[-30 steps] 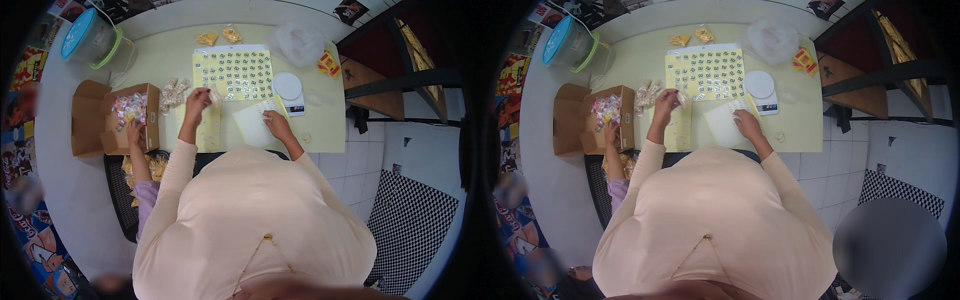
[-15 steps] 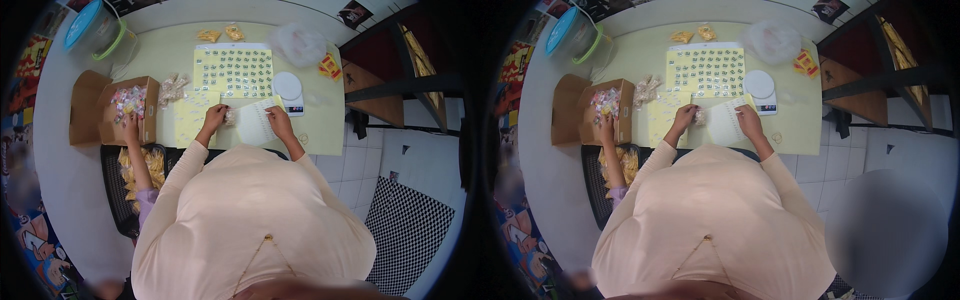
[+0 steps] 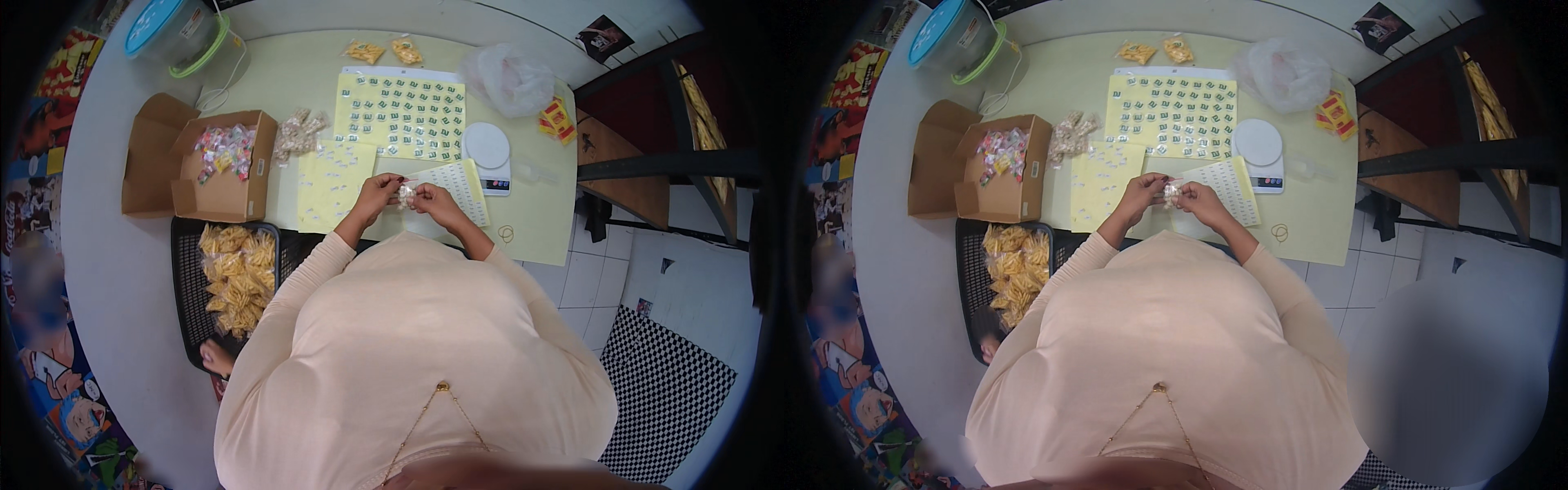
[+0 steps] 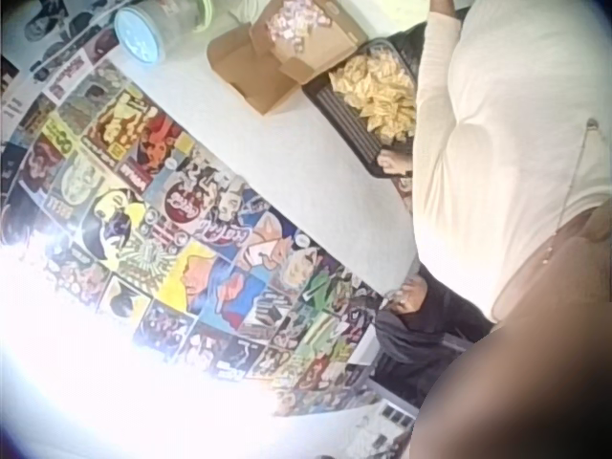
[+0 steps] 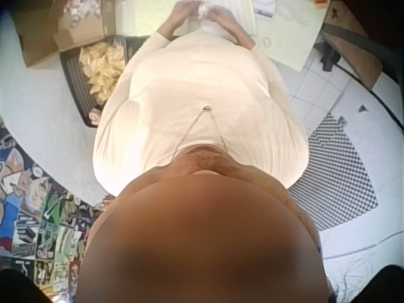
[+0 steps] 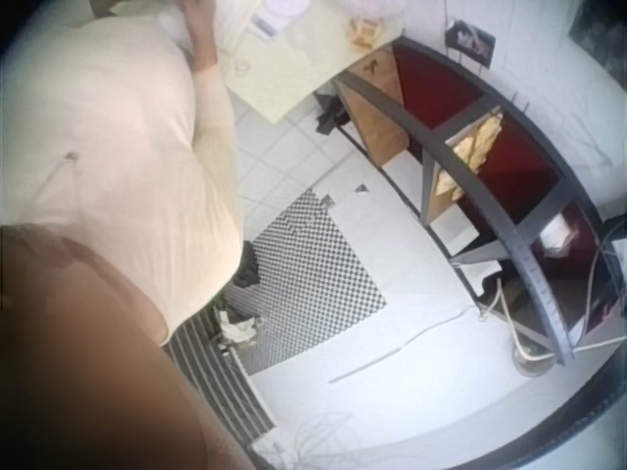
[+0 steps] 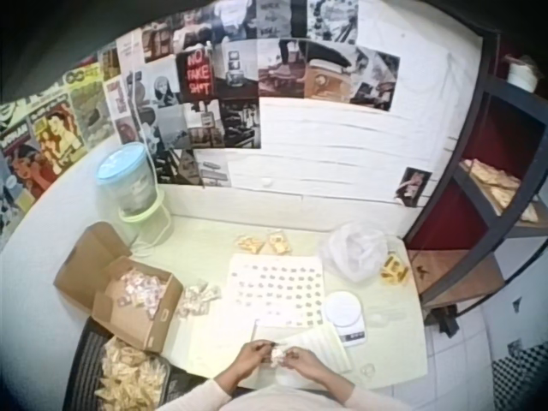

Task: The person stands at a counter and repeatedly picks up small snack packets from a black basket. They place each packet onto a yellow sheet of paper with a grid of stickers, then transfer the packet to a cardboard box. The process is repeated for multiple snack items.

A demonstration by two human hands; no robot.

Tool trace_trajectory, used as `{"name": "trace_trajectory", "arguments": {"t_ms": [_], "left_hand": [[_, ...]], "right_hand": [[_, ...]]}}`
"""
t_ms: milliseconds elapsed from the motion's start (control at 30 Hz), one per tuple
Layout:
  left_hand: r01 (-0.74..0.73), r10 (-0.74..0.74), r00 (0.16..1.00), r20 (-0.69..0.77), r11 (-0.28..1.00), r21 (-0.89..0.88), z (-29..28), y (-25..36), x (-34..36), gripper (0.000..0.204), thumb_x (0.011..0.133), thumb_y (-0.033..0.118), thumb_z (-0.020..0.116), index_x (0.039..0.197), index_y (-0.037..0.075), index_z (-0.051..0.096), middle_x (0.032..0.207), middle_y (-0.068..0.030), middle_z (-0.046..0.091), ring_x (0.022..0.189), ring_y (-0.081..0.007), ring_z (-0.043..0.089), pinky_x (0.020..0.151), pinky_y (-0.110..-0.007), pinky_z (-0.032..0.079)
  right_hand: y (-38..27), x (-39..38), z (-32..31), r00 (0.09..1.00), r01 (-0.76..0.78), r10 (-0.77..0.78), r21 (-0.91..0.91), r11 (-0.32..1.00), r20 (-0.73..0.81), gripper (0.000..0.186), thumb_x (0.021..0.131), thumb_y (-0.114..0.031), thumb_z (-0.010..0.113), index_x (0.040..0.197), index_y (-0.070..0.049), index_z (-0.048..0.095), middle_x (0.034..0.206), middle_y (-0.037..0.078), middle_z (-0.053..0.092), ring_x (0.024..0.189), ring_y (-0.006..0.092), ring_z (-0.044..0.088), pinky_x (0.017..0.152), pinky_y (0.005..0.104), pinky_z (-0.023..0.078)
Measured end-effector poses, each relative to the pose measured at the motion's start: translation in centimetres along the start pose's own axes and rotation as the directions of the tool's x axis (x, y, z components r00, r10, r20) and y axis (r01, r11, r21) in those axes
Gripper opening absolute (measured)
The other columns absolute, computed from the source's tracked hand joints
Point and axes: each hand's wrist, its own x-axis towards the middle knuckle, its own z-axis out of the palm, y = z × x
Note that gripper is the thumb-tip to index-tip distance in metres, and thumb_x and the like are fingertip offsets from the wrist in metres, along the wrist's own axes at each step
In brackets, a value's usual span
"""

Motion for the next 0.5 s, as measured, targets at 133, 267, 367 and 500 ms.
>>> {"name": "trace_trajectory", "arguments": {"t_ms": [133,267,367,500], "left_hand": [[-0.004,0.004,1.0,0.007,1.0,-0.019,-0.2,0.1,-0.5,0.019,0.086,0.011,0.061,0.101,0.001,0.063,0.093,-0.0041,0.064,0.08,-0.0108,0.06,0.07,-0.024,0.05],[0.027,-0.029,0.999,0.042,0.999,0.047,-1.1,-0.5,-0.3,0.027,0.082,0.007,0.063,0.106,-0.003,0.06,0.096,-0.0074,0.063,0.082,-0.0129,0.06,0.073,-0.024,0.05],[-0.015,0.014,0.999,0.049,1.0,0.023,-1.5,-1.1,-0.2,0.026,0.081,0.006,0.064,0.105,-0.002,0.061,0.094,-0.0071,0.064,0.081,-0.0128,0.06,0.072,-0.024,0.049],[-0.029,0.027,0.998,0.058,0.999,0.026,-1.3,-1.0,-0.2,0.026,0.081,0.006,0.064,0.105,-0.003,0.06,0.093,-0.0069,0.063,0.082,-0.013,0.06,0.074,-0.024,0.049]], "right_hand": [[0.3,1.1,0.1,0.998,0.054,-0.055,-0.007,0.999,-0.039,0.023,0.082,-0.018,0.066,0.093,0.002,0.059,0.08,0.006,0.063,0.07,0.011,0.057,0.063,0.025,0.047],[0.3,1.6,0.5,0.999,0.041,-0.042,-0.048,0.998,-0.02,0.023,0.082,-0.016,0.065,0.094,0.001,0.058,0.08,0.006,0.062,0.069,0.0111,0.056,0.063,0.0252,0.046],[0.6,1.6,0.9,0.999,0.033,-0.034,-0.062,0.998,-0.013,0.021,0.082,-0.014,0.066,0.094,0.0,0.056,0.081,0.005,0.061,0.071,0.0111,0.056,0.065,0.0252,0.046],[1.1,1.9,0.9,0.998,0.063,-0.063,-0.069,0.996,0.01,0.02,0.082,-0.012,0.067,0.094,-0.002,0.054,0.084,0.004,0.06,0.074,0.0102,0.056,0.067,0.025,0.047]]}}
